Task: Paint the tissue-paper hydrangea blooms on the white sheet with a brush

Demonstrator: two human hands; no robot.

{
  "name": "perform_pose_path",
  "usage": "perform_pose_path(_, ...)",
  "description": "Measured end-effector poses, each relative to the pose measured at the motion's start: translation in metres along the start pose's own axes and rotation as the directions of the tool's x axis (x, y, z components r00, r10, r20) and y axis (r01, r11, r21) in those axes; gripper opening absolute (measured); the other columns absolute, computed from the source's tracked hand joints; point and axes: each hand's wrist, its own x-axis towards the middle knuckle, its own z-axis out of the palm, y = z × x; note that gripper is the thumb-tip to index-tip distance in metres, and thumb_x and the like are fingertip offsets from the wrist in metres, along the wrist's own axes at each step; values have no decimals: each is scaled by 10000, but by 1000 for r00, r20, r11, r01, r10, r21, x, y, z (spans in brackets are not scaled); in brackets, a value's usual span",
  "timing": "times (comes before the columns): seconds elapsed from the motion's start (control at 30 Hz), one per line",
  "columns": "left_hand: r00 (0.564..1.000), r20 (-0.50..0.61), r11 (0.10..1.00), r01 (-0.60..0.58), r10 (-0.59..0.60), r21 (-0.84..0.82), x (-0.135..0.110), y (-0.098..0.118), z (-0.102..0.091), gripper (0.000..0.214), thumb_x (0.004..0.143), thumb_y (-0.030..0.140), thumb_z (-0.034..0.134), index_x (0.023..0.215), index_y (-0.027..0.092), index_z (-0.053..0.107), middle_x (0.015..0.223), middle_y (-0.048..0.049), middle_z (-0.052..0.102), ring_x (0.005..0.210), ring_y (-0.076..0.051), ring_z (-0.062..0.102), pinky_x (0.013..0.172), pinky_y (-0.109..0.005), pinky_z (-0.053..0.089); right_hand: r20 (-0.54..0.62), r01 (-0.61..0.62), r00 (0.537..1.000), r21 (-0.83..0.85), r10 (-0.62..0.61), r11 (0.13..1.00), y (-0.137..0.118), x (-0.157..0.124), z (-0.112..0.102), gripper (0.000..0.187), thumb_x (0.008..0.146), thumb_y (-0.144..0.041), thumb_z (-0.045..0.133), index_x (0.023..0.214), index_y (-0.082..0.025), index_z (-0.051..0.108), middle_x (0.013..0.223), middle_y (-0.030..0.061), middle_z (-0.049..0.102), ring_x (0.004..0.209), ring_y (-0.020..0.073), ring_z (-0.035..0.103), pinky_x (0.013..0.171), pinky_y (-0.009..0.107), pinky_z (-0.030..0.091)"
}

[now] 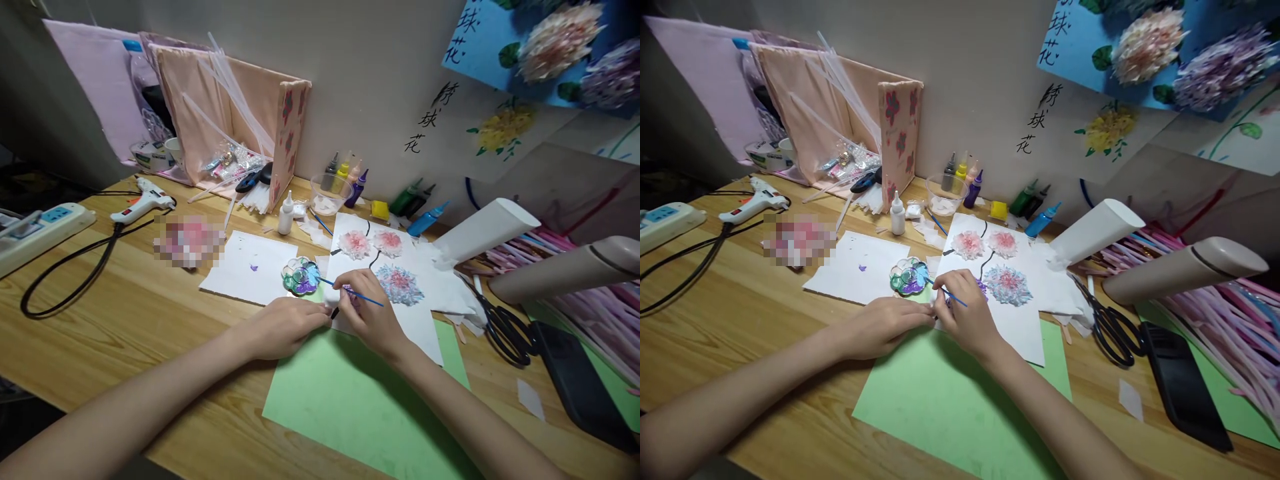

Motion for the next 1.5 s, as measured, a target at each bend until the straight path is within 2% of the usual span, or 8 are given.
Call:
perform_pose_path(0.2, 1000, -5, 1000, 17, -17, -11, 0, 0, -2, 325, 899, 96, 390, 1171, 193, 539, 1293, -60, 563, 1162, -192, 544, 955, -321, 445, -217, 6, 976, 35, 2, 999, 20, -31, -37, 219, 867, -122, 439, 992, -241, 573, 888, 40, 641, 868, 209, 560, 780, 378, 437)
perform_pose_path(0.37, 999, -25, 1000, 22, -21, 5, 2, 2, -3, 394, 871, 88, 393, 1239, 189, 491, 1281, -66, 567, 1150, -190, 543, 956, -343, 453, -469, -137, 881, -121, 65, 983, 64, -92, -74, 218, 888, -172, 398, 959, -221, 598, 868, 51, 638, 880, 224, 562, 786, 400, 421)
perform_pose_path(0.5, 997, -49, 998, 60, -58, 36, 5, 3, -3, 367, 936, 159, 348, 1283, 214, 452, 1258, -49, 581, 1116, -169, 560, 955, -308, 452, -553, -272, 806, -32, 210, 962, 80, -121, -80, 198, 900, -193, 375, 903, -209, 572, 839, 48, 608, 853, 214, 558, 773, 396, 417)
perform_pose_path(0.67, 998, -55, 995, 42, -37, 90, 4, -1, -3, 380, 953, 180, 339, 1325, 236, 392, 1280, -29, 567, 1122, -152, 554, 953, -261, 439, -479, -244, 847, 33, 229, 969, 83, -120, -77, 181, 900, -183, 372, 857, -218, 543, 790, 35, 580, 815, 199, 532, 752, 384, 413)
perform_pose_path(0.83, 999, -33, 992, 21, -17, 121, 2, -6, -2, 408, 940, 187, 373, 1344, 243, 377, 1278, -21, 569, 1124, -143, 557, 940, -212, 436, -486, -292, 827, 60, 283, 954, 85, -118, -79, 197, 913, -188, 342, 831, -221, 519, 761, 32, 560, 795, 198, 514, 730, 374, 407)
perform_pose_path(0.97, 999, -37, 993, 13, -8, 121, 3, -8, -2, 402, 936, 185, 369, 1333, 244, 400, 1262, -19, 583, 1114, -145, 568, 926, -204, 443, -394, -348, 859, 20, 328, 937, 83, -114, -82, 215, 921, -185, 339, 805, -217, 518, 768, 31, 560, 789, 187, 511, 722, 351, 400)
perform_pose_path(1.17, 999, -29, 990, -16, 20, 143, 2, -9, -5, 416, 924, 171, 383, 1334, 241, 401, 1237, -13, 601, 1072, -131, 594, 890, -180, 456, -487, -329, 816, 49, 310, 943, 81, -113, -82, 226, 925, -177, 325, 808, -220, 513, 760, 28, 552, 787, 186, 505, 724, 349, 398)
perform_pose_path(1.5, 999, -48, 995, 17, -12, 101, 2, -7, -3, 385, 931, 181, 363, 1303, 252, 436, 1194, -14, 624, 1047, -142, 603, 874, -197, 459, -381, -283, 890, -30, 251, 959, 79, -113, -83, 188, 906, -154, 355, 847, -227, 518, 789, 29, 575, 811, 194, 510, 743, 357, 401)
